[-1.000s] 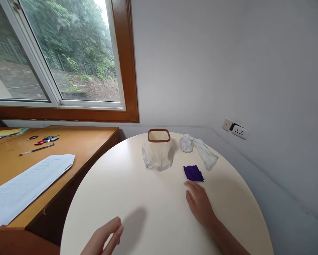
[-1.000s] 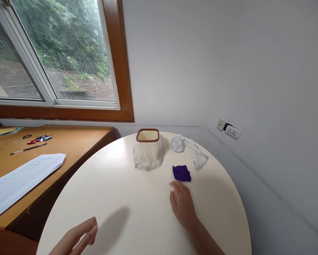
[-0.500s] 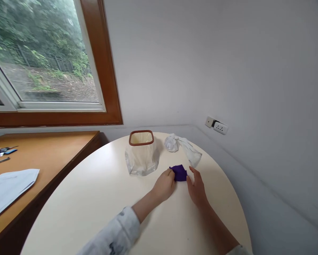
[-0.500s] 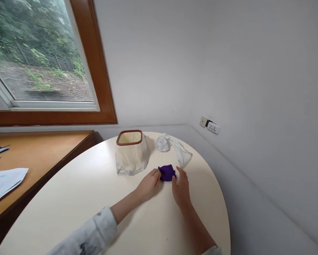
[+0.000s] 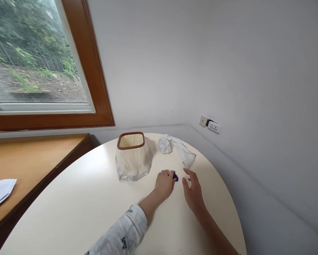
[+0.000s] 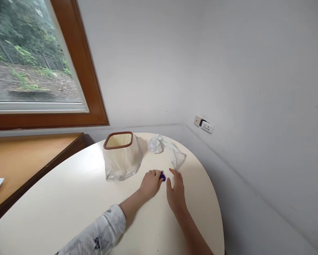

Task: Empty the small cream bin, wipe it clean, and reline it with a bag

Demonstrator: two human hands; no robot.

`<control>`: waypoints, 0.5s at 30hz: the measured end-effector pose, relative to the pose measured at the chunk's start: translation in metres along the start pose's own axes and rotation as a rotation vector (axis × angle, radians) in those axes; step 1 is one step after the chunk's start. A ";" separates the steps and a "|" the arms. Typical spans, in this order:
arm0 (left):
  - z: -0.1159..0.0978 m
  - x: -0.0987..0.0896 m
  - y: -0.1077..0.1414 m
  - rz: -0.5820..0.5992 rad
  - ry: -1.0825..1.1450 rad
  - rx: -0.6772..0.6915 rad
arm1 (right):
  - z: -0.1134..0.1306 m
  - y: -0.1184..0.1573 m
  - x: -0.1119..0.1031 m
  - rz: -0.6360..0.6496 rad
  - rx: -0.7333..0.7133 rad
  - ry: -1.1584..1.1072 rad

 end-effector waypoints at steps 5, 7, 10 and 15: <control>0.025 -0.013 0.022 0.071 0.015 -0.040 | 0.003 0.005 0.002 0.026 -0.007 0.023; 0.045 -0.027 0.042 0.070 0.031 -0.066 | 0.003 0.008 0.005 0.053 0.002 0.027; 0.087 -0.055 0.079 0.043 0.053 -0.159 | 0.005 0.010 0.014 0.102 -0.026 0.033; 0.163 -0.102 0.132 -0.115 0.211 -0.377 | 0.056 -0.005 0.043 0.182 -0.274 0.068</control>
Point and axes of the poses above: each hand's wrist, its own y-axis away from the middle knuckle, its own x-axis out of the palm, z = x × y, the point moved 7 cm from there along -y, towards the middle knuckle, and after that the axes turned 5 degrees about y, right-handed, at the moved point
